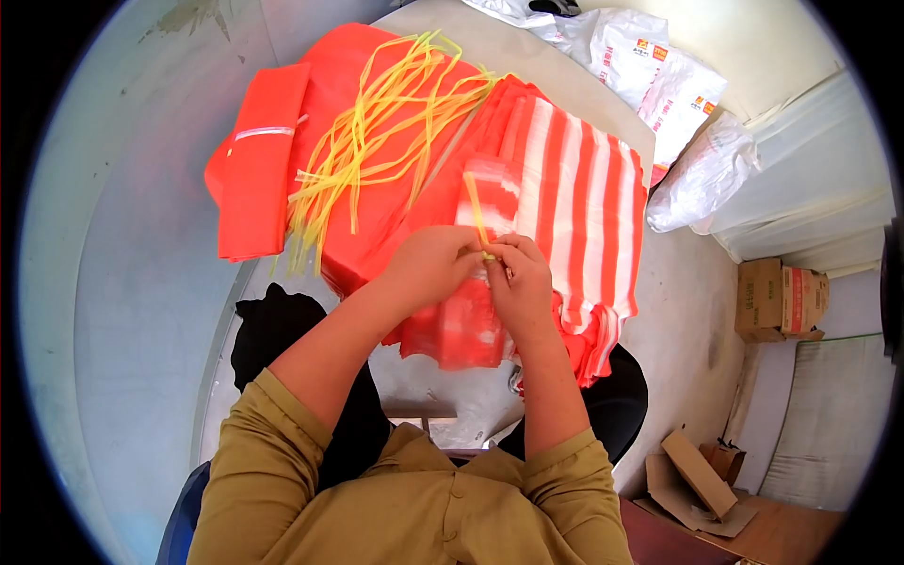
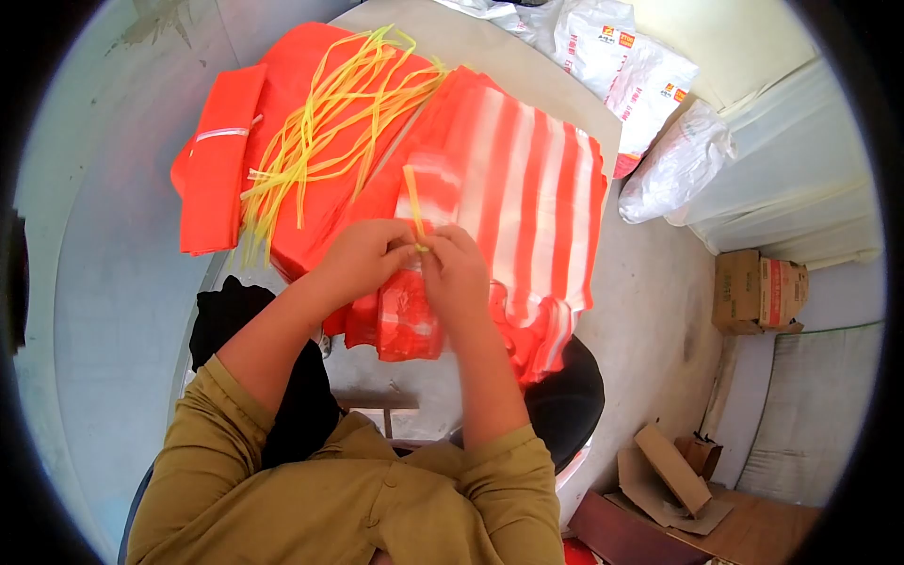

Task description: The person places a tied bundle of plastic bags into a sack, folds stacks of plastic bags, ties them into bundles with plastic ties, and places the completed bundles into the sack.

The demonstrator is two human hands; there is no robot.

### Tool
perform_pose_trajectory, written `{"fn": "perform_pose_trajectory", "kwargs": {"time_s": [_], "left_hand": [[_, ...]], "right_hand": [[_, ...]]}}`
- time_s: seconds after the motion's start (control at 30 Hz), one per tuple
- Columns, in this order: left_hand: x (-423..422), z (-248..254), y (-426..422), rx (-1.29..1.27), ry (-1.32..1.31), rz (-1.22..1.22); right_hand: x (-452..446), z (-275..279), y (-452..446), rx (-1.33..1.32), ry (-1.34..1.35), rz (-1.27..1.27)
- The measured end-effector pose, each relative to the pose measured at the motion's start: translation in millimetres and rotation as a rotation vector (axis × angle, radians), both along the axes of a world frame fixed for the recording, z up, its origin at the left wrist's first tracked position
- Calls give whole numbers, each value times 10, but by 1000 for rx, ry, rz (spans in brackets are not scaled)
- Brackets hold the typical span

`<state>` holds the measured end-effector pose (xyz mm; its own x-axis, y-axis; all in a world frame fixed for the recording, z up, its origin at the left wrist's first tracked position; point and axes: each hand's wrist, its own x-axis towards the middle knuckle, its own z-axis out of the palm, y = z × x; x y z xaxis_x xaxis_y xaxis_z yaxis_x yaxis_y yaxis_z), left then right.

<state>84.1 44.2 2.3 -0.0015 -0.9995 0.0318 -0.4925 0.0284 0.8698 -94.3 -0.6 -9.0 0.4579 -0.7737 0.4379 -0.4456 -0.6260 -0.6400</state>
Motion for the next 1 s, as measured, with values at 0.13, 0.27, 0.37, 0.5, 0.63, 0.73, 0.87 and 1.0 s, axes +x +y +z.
{"fn": "perform_pose_trajectory", "kwargs": {"time_s": [0.13, 0.27, 0.37, 0.5, 0.63, 0.73, 0.87, 1.0], "left_hand": [[-33, -76, -4, 62, 141, 59], [-47, -136, -29, 72, 171, 80], [-45, -105, -47, 142, 213, 74], [-32, -117, -60, 136, 219, 61], [-33, -304, -113, 24, -86, 128], [-29, -238, -114, -14, -380, 148], [-65, -42, -39, -181, -419, 232], [-15, 54, 68, 22, -62, 110]], "right_hand": [[35, 114, 102, 190, 53, -89], [-52, 68, -45, 789, -286, 8], [-139, 110, -118, 860, -179, 119], [-117, 131, -31, 647, 6, 54], [-199, -3, 11, 387, -37, 59], [-366, -129, 34, 390, 7, 50], [-406, -44, 160, 386, -14, -87], [-355, 113, 225, 590, 10, -140]]}}
